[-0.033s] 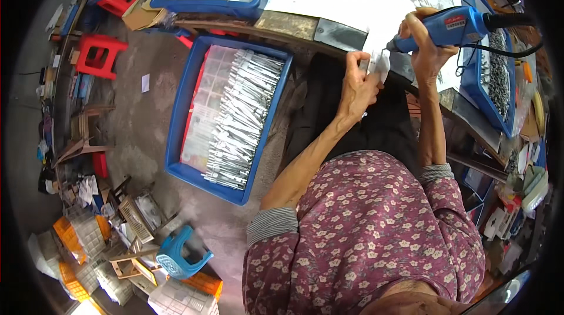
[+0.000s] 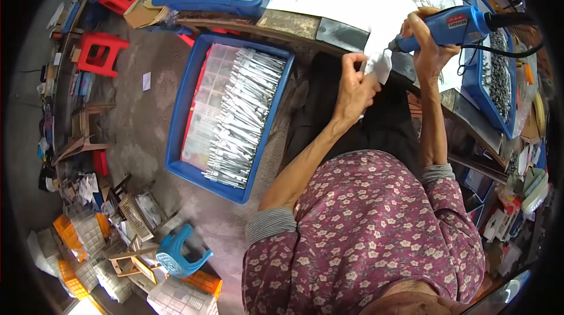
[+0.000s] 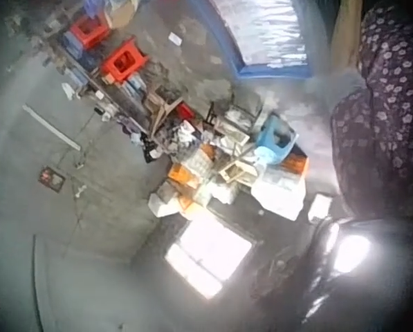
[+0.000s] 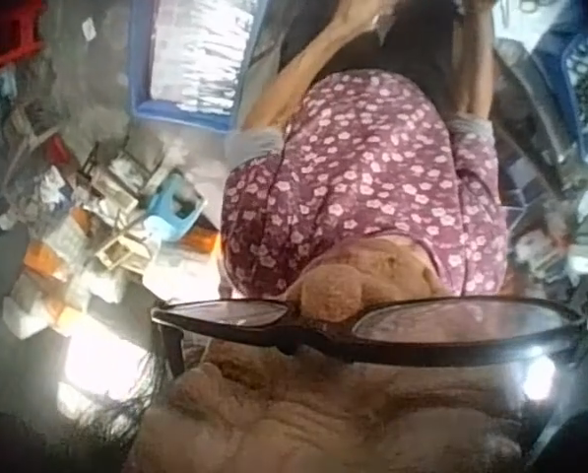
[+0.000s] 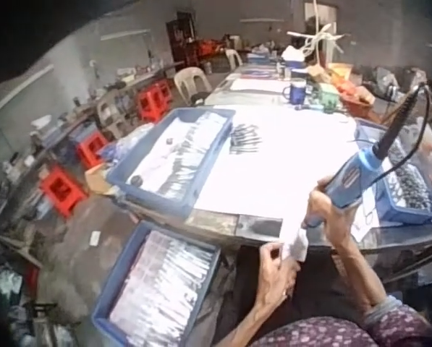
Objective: Using a handheld electric screwdriver to process or assemble small metal components at a workstation.
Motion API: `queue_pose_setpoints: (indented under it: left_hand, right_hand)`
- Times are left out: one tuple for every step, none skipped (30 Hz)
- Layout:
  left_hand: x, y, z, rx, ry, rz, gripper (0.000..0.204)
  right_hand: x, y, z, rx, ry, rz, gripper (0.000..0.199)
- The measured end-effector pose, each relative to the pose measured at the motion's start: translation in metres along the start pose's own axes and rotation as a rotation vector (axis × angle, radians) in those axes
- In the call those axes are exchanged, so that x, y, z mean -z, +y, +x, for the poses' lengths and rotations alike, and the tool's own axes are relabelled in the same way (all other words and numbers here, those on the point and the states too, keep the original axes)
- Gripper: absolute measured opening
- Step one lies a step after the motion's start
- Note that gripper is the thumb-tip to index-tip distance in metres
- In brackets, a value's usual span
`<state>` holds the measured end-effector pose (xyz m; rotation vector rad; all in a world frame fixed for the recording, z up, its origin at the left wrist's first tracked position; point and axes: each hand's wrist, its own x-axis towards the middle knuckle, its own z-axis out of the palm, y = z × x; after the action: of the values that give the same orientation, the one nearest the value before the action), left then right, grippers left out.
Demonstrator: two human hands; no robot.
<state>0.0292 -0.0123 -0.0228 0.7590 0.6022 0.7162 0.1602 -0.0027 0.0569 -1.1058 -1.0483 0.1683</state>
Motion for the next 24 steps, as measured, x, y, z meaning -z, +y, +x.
queue_pose_setpoints:
  left_hand:
    - [0.013, 0.007, -0.012, -0.013, 0.001, -0.058, 0.033]
    - [0.024, 0.008, -0.021, -0.038, 0.036, -0.027, 0.034]
    - [0.036, 0.012, -0.03, -0.075, 0.084, 0.021, 0.033]
    - [0.046, 0.017, -0.039, -0.131, 0.152, 0.104, 0.031]
    - [0.059, 0.021, -0.049, -0.187, 0.226, 0.188, 0.03]
    - [0.071, 0.026, -0.06, -0.229, 0.333, 0.242, 0.022]
    - [0.085, 0.031, -0.073, -0.275, 0.444, 0.297, 0.016]
    - [0.103, 0.031, -0.086, -0.343, 0.507, 0.404, 0.015]
    - [0.12, 0.033, -0.099, -0.41, 0.57, 0.513, 0.015]
    - [0.13, 0.039, -0.112, -0.274, 0.72, 0.437, 0.014]
    - [0.14, 0.046, -0.125, -0.14, 0.869, 0.357, 0.014]
    - [0.161, 0.04, -0.138, -0.183, 0.943, 0.353, 0.014]
    - [0.187, 0.03, -0.153, -0.226, 1.022, 0.352, 0.013]
    - [0.202, 0.026, -0.158, -0.235, 1.072, 0.296, 0.012]
    - [0.215, 0.026, -0.167, -0.252, 1.136, 0.249, 0.01]
    - [0.225, 0.021, -0.165, -0.283, 1.174, 0.287, 0.01]
    - [0.236, 0.018, -0.171, -0.283, 1.18, 0.288, 0.01]
    - [0.248, 0.015, -0.177, -0.241, 1.226, 0.357, 0.01]
    - [0.253, 0.013, -0.18, -0.196, 1.27, 0.424, 0.01]
    - [0.258, 0.011, -0.181, -0.195, 1.268, 0.423, 0.01]
    - [0.263, 0.008, -0.181, -0.166, 1.263, 0.482, 0.011]
    - [0.261, 0.009, -0.182, -0.135, 1.259, 0.543, 0.011]
    - [0.258, 0.008, -0.181, -0.133, 1.256, 0.545, 0.011]
    - [0.254, 0.008, -0.178, -0.149, 1.243, 0.55, 0.013]
  right_hand:
    - [-0.005, 0.002, -0.001, 0.024, -0.016, -0.011, 0.016]
    - [0.002, 0.008, 0.0, 0.014, -0.014, 0.002, 0.016]
    - [0.011, 0.017, 0.002, 0.119, -0.056, -0.104, 0.014]
    - [0.016, 0.021, 0.002, 0.226, -0.104, -0.216, 0.013]
    - [0.012, 0.02, 0.002, 0.118, -0.023, -0.02, 0.009]
    - [0.009, 0.015, 0.0, 0.084, 0.004, -0.003, 0.008]
    - [0.003, 0.01, -0.003, 0.051, 0.028, 0.02, 0.007]
    - [0.008, 0.015, -0.004, 0.095, -0.024, -0.029, 0.015]
    - [0.011, 0.02, -0.005, 0.089, -0.032, -0.021, 0.015]
    - [0.015, 0.025, -0.006, 0.164, -0.06, -0.041, 0.021]
    - [0.018, 0.032, -0.007, 0.24, -0.087, -0.054, 0.027]
    - [0.025, 0.042, -0.008, 0.24, -0.116, -0.054, 0.039]
    - [0.024, 0.042, -0.01, 0.233, -0.124, -0.038, 0.039]
    - [0.027, 0.04, -0.009, 0.315, -0.122, -0.185, 0.04]
    - [0.025, 0.04, -0.011, 0.392, -0.117, -0.314, 0.041]
    - [0.027, 0.035, -0.006, 0.335, -0.096, -0.209, 0.046]
    - [0.027, 0.035, -0.005, 0.332, -0.098, -0.204, 0.046]
    - [0.029, 0.035, -0.003, 0.442, -0.174, -0.278, 0.047]
    - [0.028, 0.034, 0.0, 0.552, -0.251, -0.354, 0.047]
    - [0.027, 0.032, -0.001, 0.552, -0.252, -0.356, 0.047]
    - [0.025, 0.029, -0.003, 0.597, -0.22, -0.463, 0.05]
    - [0.023, 0.028, -0.006, 0.637, -0.189, -0.567, 0.052]
    - [0.021, 0.03, -0.007, 0.635, -0.188, -0.571, 0.052]
    - [0.019, 0.035, -0.008, 0.472, -0.131, -0.311, 0.044]
